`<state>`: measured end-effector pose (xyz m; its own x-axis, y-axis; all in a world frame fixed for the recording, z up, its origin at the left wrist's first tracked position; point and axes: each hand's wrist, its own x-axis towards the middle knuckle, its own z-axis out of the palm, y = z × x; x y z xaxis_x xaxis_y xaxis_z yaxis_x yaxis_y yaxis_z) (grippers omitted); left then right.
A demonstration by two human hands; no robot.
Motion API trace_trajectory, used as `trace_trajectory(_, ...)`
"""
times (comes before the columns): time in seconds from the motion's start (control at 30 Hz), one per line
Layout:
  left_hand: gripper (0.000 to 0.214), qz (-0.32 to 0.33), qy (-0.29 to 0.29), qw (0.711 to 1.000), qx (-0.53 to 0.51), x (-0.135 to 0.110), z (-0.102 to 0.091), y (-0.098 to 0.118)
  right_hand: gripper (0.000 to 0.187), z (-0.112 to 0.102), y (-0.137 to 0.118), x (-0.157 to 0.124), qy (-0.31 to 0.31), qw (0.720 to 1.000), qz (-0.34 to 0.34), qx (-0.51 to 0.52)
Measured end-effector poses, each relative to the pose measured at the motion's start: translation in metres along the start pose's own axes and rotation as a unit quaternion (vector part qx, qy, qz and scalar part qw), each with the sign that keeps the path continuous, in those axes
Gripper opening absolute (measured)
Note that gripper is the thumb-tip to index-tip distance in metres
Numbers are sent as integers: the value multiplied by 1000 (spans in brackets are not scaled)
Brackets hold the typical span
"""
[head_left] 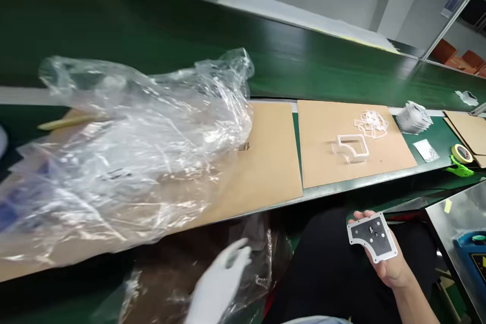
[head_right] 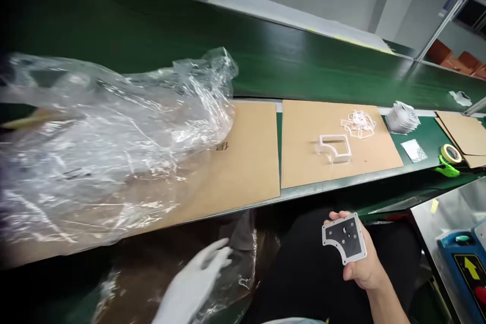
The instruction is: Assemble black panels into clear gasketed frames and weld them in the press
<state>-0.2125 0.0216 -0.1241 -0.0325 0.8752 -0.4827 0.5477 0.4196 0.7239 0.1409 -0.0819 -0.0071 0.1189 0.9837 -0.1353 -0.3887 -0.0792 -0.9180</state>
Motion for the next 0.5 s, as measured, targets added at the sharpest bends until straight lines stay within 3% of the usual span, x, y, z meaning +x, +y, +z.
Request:
trace_trajectory(0.03, 51, 30, -34, 999, -19, -13, 5, 22, 111, 0, 2, 3, -4, 1000, -1, 0)
trace_trajectory(0.1, 41, 157, -109, 981, -34, -38, 18, 76, 112, 2, 2, 10, -17, 1000, -1, -2)
trace_trajectory(0.2, 44, 365, -170, 915, -7, -62, 39, 154, 112, 1, -5, 17, -39, 999, -12, -20)
trace_trajectory(0.27, 52, 456, -207, 866, 7, -66, 53, 193, 112, -3, -11, 18, -35, 998, -26, -46)
trace_trajectory(0.37, 43, 516, -239, 822, 26, -58, 71, 228, 112, -17, -17, 16, -1, 996, -46, -82)
trace_trajectory(0.5, 35, 573, -237, 782, 58, -43, 85, 247, 113, -31, -18, 18, 9, 995, -51, -85)
